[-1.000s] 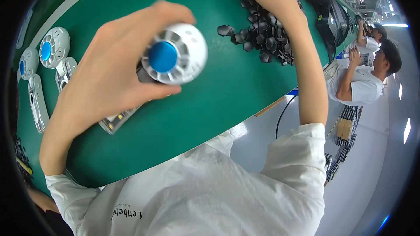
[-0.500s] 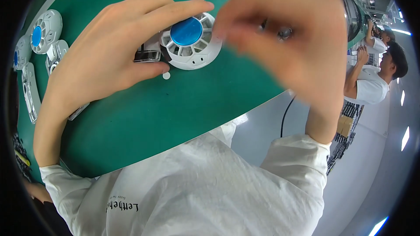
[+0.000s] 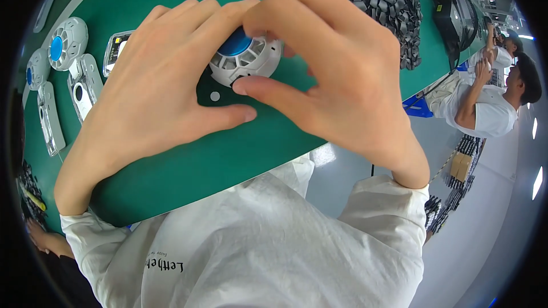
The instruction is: The recorder is assembling small plastic electronic components, specifically parts for a handheld device or fan, at a factory workbench.
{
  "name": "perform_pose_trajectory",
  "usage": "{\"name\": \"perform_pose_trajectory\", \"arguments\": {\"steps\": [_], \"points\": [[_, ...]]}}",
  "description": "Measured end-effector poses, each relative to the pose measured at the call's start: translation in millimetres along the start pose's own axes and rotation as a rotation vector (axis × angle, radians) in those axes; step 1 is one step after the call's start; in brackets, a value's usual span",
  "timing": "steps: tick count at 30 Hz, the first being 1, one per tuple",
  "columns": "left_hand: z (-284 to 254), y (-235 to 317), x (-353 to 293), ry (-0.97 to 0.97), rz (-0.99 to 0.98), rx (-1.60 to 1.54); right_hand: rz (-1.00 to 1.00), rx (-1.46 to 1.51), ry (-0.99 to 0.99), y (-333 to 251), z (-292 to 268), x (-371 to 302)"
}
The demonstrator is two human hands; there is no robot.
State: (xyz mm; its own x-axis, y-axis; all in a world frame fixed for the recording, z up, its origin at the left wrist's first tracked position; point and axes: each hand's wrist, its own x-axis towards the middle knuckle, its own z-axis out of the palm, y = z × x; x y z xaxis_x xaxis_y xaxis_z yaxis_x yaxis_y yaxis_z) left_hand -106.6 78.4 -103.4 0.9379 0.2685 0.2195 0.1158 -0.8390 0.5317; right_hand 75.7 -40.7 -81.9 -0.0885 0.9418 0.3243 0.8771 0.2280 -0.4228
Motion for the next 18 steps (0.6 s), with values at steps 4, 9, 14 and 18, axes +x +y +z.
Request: {"name": "perform_pose_trajectory", "arguments": {"steps": [4,9,14,18], "points": [[9,-11,2,-0.036,-0.080,0.057,-0.114,-0.025,0.094,10,10,-11],[10,-22,3,-0.037,-0.033,0.024,-0.157,-0.008,0.047,15,10,-21],[7,-13,11,-0.079,-0.157,-0.117,0.202,0.231,-0.001,3,10,-2],[15,-14,12,0.006,-0.171,-0.077,0.244,0.328,0.010,12,13,-9]]}}
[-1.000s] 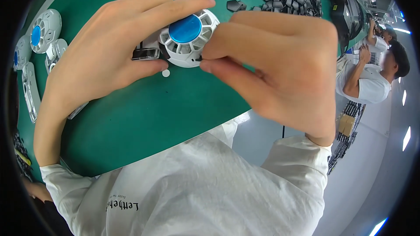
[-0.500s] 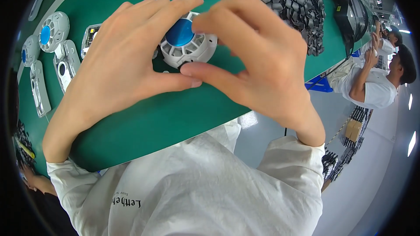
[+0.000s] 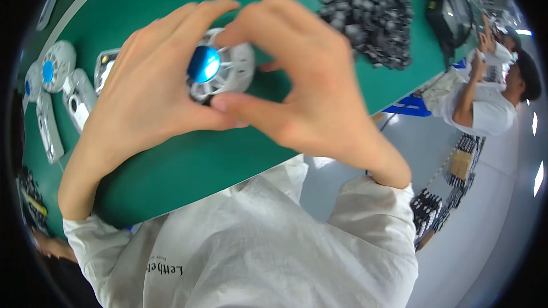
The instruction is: The recorder is assembling small plastic electronic components, specifically parts for a handheld device or fan, at a factory workbench.
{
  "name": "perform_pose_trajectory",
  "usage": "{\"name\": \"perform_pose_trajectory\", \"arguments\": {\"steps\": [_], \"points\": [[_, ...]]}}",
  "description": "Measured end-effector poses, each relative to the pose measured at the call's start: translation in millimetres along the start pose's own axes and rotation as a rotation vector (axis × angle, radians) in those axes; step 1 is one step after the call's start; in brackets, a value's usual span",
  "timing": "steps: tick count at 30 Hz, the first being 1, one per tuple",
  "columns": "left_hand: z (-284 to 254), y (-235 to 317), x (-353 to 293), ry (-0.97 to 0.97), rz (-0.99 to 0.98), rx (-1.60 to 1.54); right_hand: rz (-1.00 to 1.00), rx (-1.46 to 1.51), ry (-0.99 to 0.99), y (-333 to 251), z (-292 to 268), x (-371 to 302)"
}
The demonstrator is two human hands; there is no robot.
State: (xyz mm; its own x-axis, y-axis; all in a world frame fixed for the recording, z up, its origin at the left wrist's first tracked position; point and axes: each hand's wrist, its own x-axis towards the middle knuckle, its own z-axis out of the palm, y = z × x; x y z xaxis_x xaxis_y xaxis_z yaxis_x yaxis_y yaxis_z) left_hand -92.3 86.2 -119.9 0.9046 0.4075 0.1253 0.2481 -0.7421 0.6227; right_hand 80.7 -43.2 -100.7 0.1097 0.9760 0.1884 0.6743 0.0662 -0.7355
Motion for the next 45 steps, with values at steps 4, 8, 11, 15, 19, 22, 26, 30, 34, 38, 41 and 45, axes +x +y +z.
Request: {"name": "perform_pose_trajectory", "arguments": {"steps": [4,8,11,15,19,22,26,30,34,38,41,45], "points": [[-1,8,7,-0.004,-0.022,-0.013,-0.118,0.005,-0.009,6,-1,-2],[-11,17,11,-0.089,-0.066,0.034,-0.098,0.041,0.006,-8,1,-5],[-7,15,7,-0.054,-0.050,0.057,-0.223,-0.045,0.066,-5,10,-3],[-3,12,3,-0.042,-0.020,0.067,-0.251,-0.131,-0.050,-2,-1,-3],[-5,8,1,0.035,0.111,0.186,-0.209,-0.251,-0.008,32,-53,47],[-8,2,-8,0.060,0.209,0.212,0.029,-0.565,0.117,47,-76,96],[-13,-12,-11,0.018,0.300,0.119,0.135,-0.811,-0.137,87,-88,112],[-16,-28,-11,-0.023,0.353,0.069,-0.049,-0.877,-0.214,96,-84,115],[-11,-32,-4,-0.041,0.412,0.043,-0.076,-0.929,-0.146,72,-86,105],[-12,-29,-7,-0.016,0.389,0.059,0.212,-0.352,-0.039,-3,-44,75],[-17,-18,-8,-0.025,0.377,0.089,0.062,-0.197,-0.182,-20,-35,37],[-15,-15,-9,-0.021,0.329,0.063,-0.305,-0.238,-0.261,-34,-30,21]]}}
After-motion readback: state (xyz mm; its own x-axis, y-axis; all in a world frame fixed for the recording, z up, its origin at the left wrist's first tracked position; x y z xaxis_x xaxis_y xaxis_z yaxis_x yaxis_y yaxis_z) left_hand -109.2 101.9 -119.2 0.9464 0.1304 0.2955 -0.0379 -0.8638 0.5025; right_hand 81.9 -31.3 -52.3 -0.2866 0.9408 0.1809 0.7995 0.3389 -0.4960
